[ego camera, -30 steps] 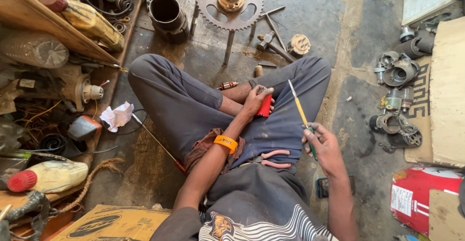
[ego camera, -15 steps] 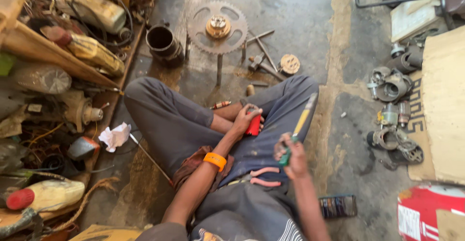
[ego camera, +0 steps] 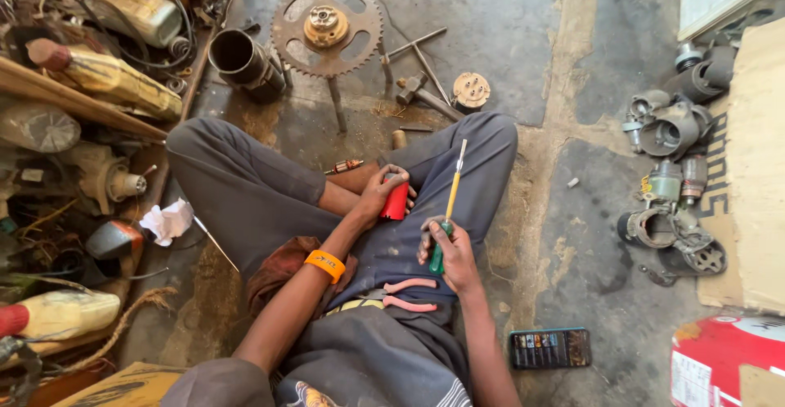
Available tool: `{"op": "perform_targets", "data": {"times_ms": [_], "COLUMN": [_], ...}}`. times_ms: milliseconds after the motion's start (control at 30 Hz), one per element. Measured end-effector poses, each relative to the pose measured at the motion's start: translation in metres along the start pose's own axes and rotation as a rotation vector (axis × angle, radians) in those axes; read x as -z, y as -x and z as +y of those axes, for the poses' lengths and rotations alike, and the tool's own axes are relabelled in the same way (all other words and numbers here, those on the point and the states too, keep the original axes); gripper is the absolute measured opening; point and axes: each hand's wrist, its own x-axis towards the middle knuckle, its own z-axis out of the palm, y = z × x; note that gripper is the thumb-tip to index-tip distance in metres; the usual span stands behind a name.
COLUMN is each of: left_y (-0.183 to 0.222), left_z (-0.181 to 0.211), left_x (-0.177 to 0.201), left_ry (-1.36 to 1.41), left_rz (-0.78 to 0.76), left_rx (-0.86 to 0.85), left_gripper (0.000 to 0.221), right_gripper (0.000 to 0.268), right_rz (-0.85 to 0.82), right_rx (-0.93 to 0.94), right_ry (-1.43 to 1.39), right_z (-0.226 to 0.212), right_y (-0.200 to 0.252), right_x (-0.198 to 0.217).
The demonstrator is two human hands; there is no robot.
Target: The person sits on the floor and uses a screwdriver to scrape and clean the inside of a red cylindrical mechanical part. They repeatedly rotate the part and scrape its interior surfaces, occasionally pausing to inspect the cleaned area.
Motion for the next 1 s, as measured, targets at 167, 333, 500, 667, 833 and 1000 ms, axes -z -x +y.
{"op": "perform_targets", "data": {"times_ms": [167,333,500,667,833,1000], "left_y": [0.008,0.007,0.006,0.003,0.006,0.002], "left_z": [0.011,0.005,0.002,0.005,0.010,0.002], "left_x": [-0.007,-0.019,-0.012,-0.011,-0.012,-0.012], "left_ry": [-0.005,0.036,0.071,0.057,0.036,0.034], "left_rz": [0.013,0.108,0.093,0.072,0.067,0.077], "left_rx": [0.007,0.009,-0.025,-0.008,-0.015,-0.011], "left_gripper": [0.032,0.037,0.037,0.038,0.036,0.034], "right_gripper": [0.021,0.024,0.025,0.021,0.022,0.025], "right_rz": [-0.006,0.089,0.242,0.286,0.335,0.301], "right_rx": [-0.027,-0.032,0.002,-0.060,-0.048,-0.091], "right_ry": [-0.125,-0.010,0.339,0.304,0.377,0.165], "right_z": [-0.011,-0.033,-0.048,-0.038,-0.025,-0.033], "right_y": [0.002,0.012,0.012,-0.016,-0.035,-0.027], "right_x": [-0.007,-0.016,-0.021,-0.025,-0.022,-0.003]}}
